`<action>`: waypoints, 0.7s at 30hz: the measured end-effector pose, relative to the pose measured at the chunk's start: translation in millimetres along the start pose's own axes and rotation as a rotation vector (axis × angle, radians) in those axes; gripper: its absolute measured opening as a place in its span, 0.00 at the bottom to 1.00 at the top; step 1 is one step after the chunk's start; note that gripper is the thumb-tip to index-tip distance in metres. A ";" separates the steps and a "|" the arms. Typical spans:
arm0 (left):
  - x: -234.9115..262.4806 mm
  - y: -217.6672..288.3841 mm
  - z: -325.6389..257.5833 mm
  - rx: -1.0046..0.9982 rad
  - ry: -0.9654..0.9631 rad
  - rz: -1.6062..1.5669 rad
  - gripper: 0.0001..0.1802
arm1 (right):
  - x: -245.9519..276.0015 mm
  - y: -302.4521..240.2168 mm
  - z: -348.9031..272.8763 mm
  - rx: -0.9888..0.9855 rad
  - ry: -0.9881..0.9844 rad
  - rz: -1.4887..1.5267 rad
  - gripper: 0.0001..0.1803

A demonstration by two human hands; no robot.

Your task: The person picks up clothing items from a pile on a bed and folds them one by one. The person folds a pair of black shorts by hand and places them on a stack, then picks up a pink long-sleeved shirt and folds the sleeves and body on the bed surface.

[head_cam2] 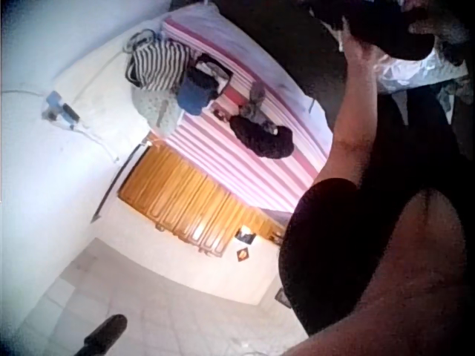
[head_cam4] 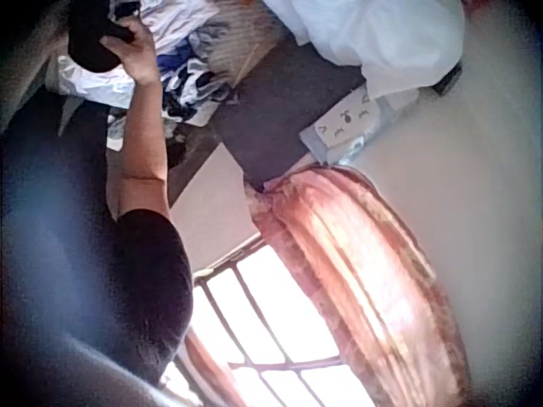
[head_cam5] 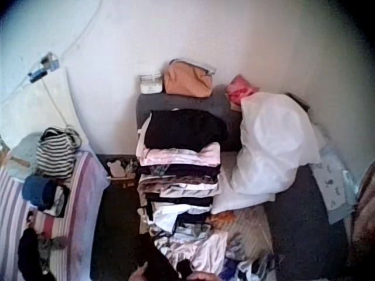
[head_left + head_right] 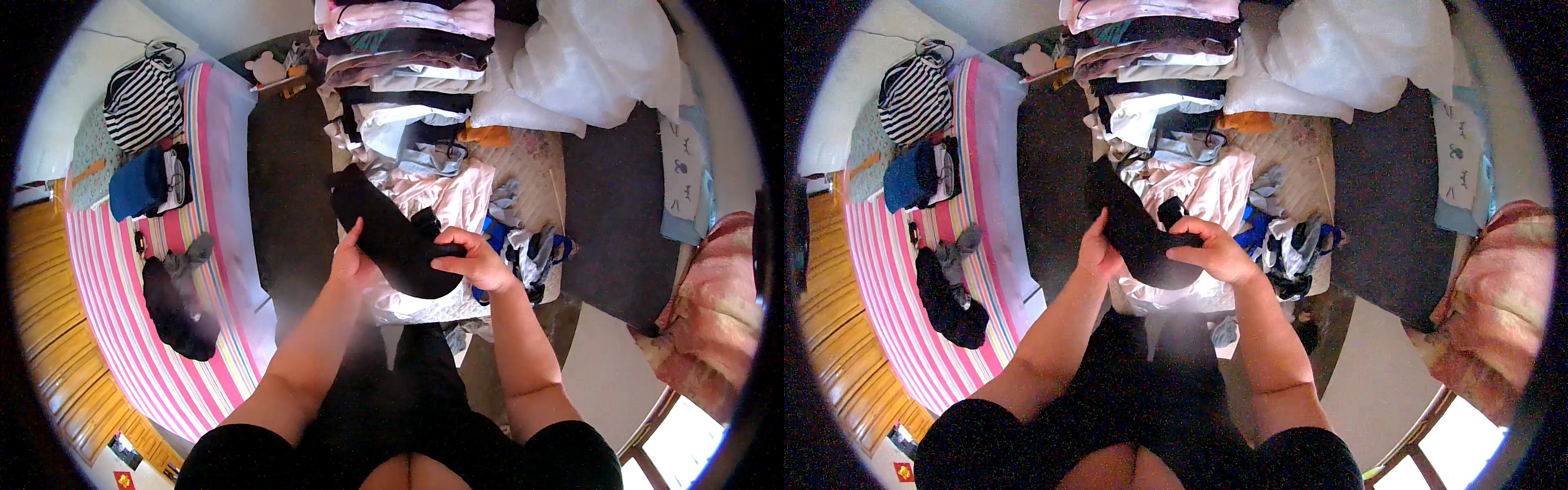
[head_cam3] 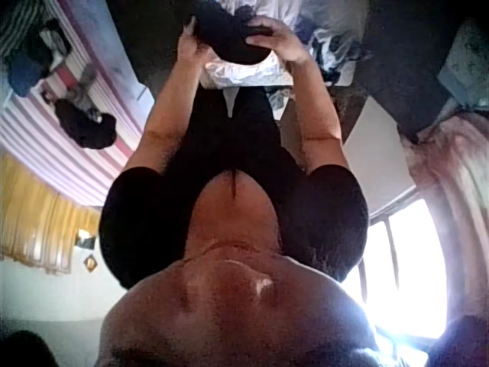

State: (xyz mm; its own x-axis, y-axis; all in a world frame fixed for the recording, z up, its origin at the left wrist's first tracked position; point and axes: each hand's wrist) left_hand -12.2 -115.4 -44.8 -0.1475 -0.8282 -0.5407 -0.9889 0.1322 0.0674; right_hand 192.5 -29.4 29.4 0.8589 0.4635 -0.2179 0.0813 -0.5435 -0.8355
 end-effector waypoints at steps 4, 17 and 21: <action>-23.9 22.6 -8.8 -0.182 0.003 -0.004 0.20 | 26.6 10.6 3.2 -0.062 0.203 -0.094 0.12; -99.0 26.7 -45.0 -0.499 -0.132 0.298 0.20 | 3.1 -34.4 31.8 0.352 0.164 -0.252 0.27; -100.9 15.5 -56.4 -0.614 -0.210 0.699 0.21 | -25.4 -55.1 44.4 0.264 0.025 0.054 0.24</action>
State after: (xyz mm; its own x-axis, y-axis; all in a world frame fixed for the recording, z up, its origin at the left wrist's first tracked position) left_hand -13.6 -60.5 58.0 -0.7614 -0.5477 -0.3469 -0.5224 0.2014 0.8286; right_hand 143.8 19.8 58.5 0.8707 0.4197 -0.2564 -0.0970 -0.3644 -0.9262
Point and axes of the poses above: each hand's wrist, its own z-axis towards the middle knuckle, its own x-axis out of the back of the hand, y = z × x, and after that the axes turned 14 degrees about y, right-handed
